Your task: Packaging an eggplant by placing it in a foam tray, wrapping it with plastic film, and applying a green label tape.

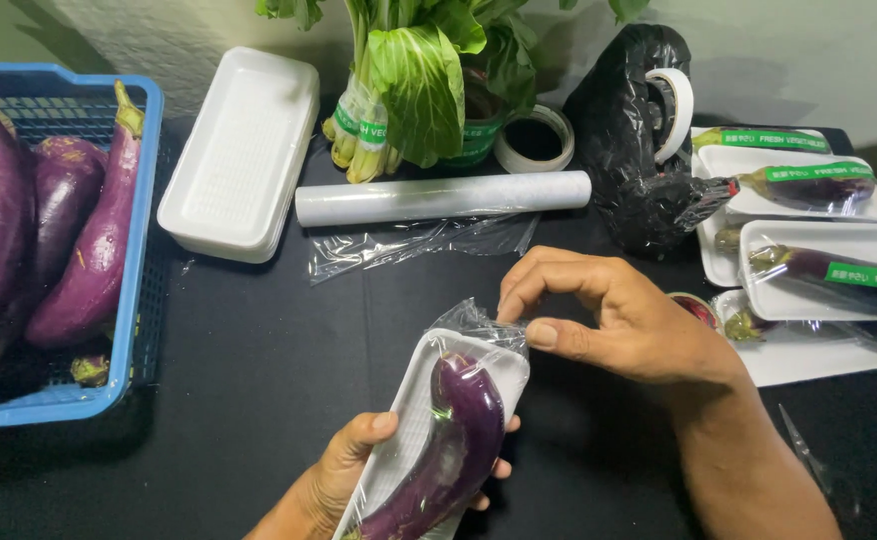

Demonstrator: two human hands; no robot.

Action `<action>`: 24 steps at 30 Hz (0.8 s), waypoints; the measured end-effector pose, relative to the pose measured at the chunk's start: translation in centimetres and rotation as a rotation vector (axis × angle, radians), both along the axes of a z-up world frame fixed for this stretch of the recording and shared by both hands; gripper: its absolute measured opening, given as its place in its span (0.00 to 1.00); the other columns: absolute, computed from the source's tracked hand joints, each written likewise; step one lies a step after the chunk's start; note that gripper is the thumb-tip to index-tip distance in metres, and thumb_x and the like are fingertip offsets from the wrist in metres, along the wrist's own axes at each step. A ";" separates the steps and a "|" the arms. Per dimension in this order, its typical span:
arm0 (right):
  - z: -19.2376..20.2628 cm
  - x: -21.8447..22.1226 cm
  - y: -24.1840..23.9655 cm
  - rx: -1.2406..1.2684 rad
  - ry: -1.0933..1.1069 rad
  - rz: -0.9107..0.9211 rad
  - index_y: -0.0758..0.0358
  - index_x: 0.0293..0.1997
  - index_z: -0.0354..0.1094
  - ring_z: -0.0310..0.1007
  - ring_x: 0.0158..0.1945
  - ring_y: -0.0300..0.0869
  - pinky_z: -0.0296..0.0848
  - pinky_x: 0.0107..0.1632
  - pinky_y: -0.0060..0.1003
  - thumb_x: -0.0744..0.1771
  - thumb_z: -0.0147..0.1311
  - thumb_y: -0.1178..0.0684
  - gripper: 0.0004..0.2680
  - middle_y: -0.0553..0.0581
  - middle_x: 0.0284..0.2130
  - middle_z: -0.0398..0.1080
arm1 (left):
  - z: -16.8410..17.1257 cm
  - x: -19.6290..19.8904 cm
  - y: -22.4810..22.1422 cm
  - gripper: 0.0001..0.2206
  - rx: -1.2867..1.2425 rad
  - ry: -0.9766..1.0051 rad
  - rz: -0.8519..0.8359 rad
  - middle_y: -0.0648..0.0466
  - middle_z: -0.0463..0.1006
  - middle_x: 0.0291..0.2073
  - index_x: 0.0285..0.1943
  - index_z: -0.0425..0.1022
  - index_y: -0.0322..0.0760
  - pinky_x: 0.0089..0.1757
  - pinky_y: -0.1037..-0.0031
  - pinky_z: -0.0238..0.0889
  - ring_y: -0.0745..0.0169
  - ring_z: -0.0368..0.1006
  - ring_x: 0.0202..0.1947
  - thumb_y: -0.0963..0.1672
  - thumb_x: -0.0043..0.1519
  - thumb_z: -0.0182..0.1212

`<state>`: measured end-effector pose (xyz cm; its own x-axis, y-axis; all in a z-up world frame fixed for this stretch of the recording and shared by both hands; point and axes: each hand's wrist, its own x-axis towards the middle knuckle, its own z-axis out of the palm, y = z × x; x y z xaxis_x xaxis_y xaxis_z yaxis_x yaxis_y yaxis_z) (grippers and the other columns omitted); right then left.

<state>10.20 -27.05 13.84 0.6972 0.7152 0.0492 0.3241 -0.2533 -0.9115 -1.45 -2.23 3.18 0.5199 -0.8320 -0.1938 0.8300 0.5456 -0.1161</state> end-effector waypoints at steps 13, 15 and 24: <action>-2.1 -1.9 2.5 -0.047 -0.063 -0.314 0.57 0.34 0.70 0.68 0.31 0.31 0.69 0.38 0.27 0.68 0.56 0.49 0.06 0.45 0.27 0.70 | 0.7 -0.3 -1.0 0.41 0.071 -0.100 0.016 0.31 0.70 0.61 0.76 0.56 0.25 0.50 0.58 0.75 0.36 0.74 0.54 0.47 0.53 0.68; -1.9 -2.2 3.0 -0.029 -0.038 -0.327 0.57 0.34 0.68 0.68 0.29 0.32 0.68 0.37 0.28 0.69 0.51 0.47 0.08 0.45 0.24 0.69 | 0.4 -0.3 -0.9 0.42 0.028 -0.082 -0.014 0.33 0.70 0.63 0.75 0.57 0.21 0.51 0.58 0.76 0.39 0.74 0.56 0.48 0.52 0.69; -4.2 -1.8 2.5 0.011 -0.113 -0.340 0.57 0.33 0.66 0.56 0.22 0.30 0.58 0.26 0.25 0.69 0.54 0.47 0.08 0.43 0.18 0.60 | -0.7 -0.5 -0.7 0.42 0.012 -0.090 -0.044 0.31 0.66 0.67 0.77 0.56 0.23 0.53 0.53 0.72 0.36 0.72 0.57 0.48 0.53 0.66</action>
<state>8.41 -24.55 9.68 0.8851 0.4421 0.1455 0.3215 -0.3548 -0.8779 -1.99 -2.93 2.48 0.4983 -0.8525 -0.1579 0.8602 0.5089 -0.0331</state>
